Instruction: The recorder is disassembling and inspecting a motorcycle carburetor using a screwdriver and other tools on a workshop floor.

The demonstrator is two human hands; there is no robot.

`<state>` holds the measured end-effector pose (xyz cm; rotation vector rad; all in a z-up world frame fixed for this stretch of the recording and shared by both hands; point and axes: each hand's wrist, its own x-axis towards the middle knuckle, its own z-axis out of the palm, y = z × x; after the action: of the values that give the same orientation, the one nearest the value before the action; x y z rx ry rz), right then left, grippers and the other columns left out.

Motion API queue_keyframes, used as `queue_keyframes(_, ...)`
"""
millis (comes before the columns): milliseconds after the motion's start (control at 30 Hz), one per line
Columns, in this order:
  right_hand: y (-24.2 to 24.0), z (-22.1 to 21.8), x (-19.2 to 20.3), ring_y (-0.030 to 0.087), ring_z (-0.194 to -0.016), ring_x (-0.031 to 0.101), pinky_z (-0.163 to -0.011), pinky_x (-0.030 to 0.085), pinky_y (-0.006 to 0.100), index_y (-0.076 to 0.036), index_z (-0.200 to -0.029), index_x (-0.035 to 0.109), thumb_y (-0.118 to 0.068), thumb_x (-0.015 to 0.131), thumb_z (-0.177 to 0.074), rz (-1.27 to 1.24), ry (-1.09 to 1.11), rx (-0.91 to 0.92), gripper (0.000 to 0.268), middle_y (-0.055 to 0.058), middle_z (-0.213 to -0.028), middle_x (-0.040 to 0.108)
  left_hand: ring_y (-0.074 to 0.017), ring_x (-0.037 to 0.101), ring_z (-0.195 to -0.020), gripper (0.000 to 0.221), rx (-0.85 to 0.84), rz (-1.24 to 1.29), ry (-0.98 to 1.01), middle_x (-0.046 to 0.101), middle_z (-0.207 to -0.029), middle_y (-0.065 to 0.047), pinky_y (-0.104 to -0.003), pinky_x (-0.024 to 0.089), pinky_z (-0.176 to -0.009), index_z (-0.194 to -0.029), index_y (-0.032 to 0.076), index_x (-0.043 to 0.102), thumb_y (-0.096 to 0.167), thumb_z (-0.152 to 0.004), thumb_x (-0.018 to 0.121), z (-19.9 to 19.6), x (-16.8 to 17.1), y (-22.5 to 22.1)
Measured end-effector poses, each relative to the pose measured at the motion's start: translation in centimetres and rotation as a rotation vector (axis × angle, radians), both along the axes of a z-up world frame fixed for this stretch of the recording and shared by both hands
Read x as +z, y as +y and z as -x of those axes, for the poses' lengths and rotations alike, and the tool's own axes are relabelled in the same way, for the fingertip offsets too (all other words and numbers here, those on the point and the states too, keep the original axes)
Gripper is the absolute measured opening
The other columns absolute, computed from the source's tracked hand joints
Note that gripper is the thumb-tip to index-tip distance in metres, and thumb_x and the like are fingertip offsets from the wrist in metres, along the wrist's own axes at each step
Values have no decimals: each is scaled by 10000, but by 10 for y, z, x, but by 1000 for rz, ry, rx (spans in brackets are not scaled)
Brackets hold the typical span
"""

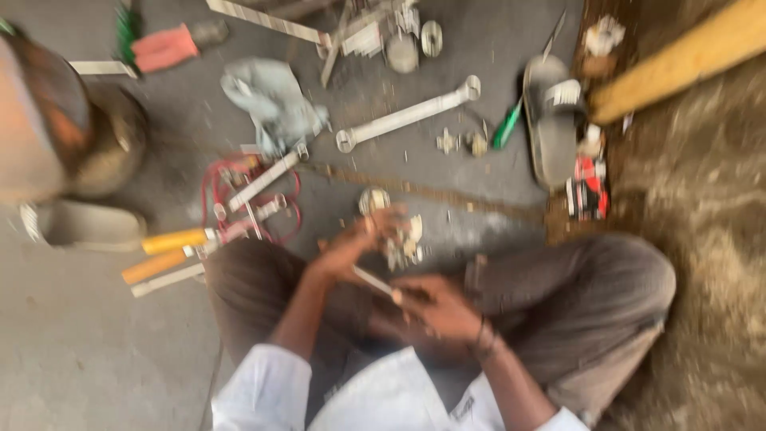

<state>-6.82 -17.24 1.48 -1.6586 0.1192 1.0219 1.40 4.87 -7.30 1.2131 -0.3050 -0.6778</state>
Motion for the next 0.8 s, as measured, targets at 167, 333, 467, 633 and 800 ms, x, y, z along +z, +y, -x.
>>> queue_keyframes(167, -14, -4, -14, 52, -477, 506, -421, 420, 244, -97, -1287, 716, -251, 698, -950, 33, -104, -61, 371, 6, -693, 671, -196, 656, -1075, 696, 227, -116, 208, 694, -1249, -97, -372, 527, -902, -1431, 127, 538, 652, -986, 436, 0, -36, -8)
queue_keyframes(333, -39, -19, -18, 53, -591, 570, -522, 490, 234, -92, -1282, 684, -162, 720, -918, 131, -589, -197, 372, -2, -760, 696, -305, 681, -1152, 383, 188, -1298, -498, 716, -1268, -137, -425, 557, -998, -1356, 100, 618, 329, -1100, 448, 8, -249, -1)
queue_keyframes(467, -42, -20, -32, 82, -560, 565, -505, 497, 260, -159, -1373, 620, -86, 706, -880, 138, -463, -461, 506, 11, -756, 655, -441, 441, -1348, 854, 35, -1103, -397, 446, -1467, -249, -499, 383, -1130, -1463, 124, 398, 485, -801, 799, 33, -97, -50)
queue_keyframes(633, -34, -22, -31, 99, -534, 543, -479, 465, 277, -200, -1402, 607, -60, 720, -868, 130, -267, -524, 564, 5, -769, 652, -509, 395, -1374, 1146, -114, -1168, -246, 327, -1532, -301, -542, 365, -1158, -1572, 205, 181, 492, -735, 909, 44, -61, -68)
queue_keyframes(800, -31, -18, -43, 80, -568, 560, -508, 475, 251, -191, -1422, 597, -50, 704, -904, 84, -288, -410, 548, 33, -755, 664, -518, 396, -1373, 1085, -64, -1212, -366, 297, -1538, -322, -554, 394, -1130, -1581, 223, 200, 358, -778, 917, 45, -99, -69)
